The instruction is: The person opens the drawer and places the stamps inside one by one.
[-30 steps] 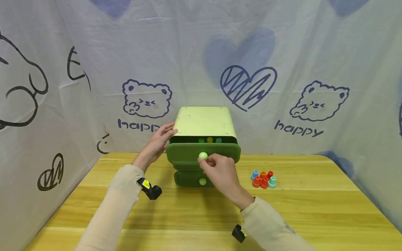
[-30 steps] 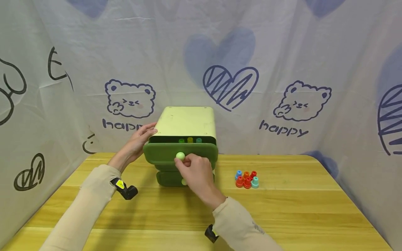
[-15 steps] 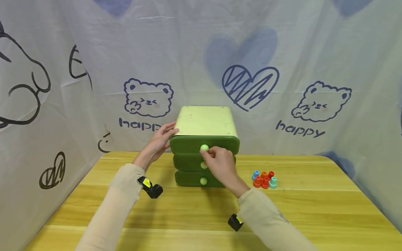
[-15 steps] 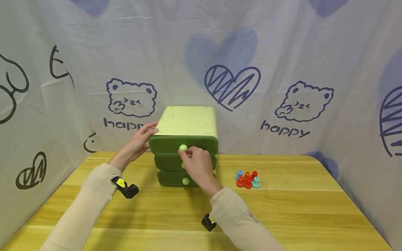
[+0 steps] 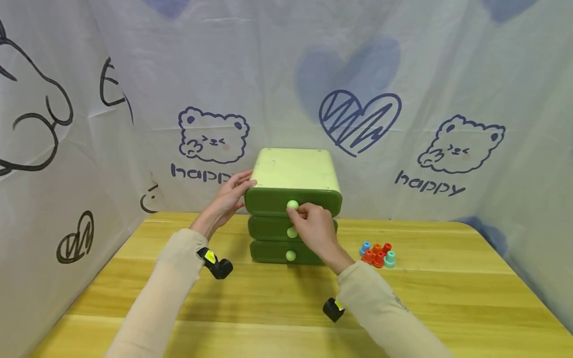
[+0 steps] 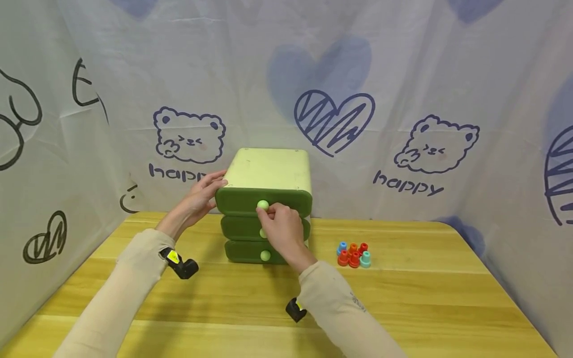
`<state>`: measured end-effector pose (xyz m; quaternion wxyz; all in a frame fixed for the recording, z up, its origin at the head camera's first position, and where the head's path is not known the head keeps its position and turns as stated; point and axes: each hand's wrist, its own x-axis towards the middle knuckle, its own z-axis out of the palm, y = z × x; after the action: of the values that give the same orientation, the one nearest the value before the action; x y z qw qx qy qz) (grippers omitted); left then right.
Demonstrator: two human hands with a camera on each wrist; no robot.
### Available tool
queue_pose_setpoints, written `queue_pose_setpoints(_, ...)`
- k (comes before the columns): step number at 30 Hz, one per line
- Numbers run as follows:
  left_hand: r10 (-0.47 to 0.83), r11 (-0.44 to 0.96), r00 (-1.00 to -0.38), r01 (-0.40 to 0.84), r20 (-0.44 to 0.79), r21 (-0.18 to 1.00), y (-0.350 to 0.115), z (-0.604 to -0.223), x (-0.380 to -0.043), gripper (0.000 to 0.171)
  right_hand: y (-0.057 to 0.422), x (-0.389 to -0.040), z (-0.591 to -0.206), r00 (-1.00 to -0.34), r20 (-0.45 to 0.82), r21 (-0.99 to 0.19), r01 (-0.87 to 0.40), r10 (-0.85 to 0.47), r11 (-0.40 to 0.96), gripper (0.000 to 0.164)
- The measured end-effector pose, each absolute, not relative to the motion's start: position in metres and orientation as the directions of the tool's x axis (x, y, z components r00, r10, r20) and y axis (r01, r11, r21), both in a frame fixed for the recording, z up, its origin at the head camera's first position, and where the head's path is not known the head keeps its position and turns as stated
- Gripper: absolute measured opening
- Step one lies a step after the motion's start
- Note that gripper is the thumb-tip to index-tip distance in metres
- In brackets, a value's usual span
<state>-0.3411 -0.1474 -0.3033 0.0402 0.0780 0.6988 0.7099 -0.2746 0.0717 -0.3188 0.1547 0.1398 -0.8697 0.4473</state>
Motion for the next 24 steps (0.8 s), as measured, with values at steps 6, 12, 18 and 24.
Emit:
queue_pose_setpoints(6, 0.164, -0.013, -0.985, 0.049, 0.051, 0.999, -0.147, -0.300, -0.341, 0.064, 0.072, -0.274, -0.317, -0.925, 0.364, -0.740, -0.358, -0.109, 0.570, 0.029)
queue_pose_setpoints(12, 0.164, -0.009, -0.985, 0.046, 0.047, 0.999, -0.147, -0.301, -0.341, 0.064, 0.072, -0.273, -0.317, -0.935, 0.335, -0.755, -0.341, -0.118, 0.560, 0.032)
queue_pose_setpoints(18, 0.167, 0.042, -0.985, 0.059, 0.051, 0.997, -0.148, -0.301, -0.342, 0.064, 0.074, -0.270, -0.323, -0.941, 0.277, -0.749, -0.339, -0.195, 0.569, 0.033)
queue_pose_setpoints(24, 0.191, 0.089, -0.980, 0.080, 0.062, 0.993, -0.149, -0.298, -0.339, 0.064, 0.078, -0.265, -0.337, -0.940, 0.280, -0.751, -0.340, -0.194, 0.566, 0.028)
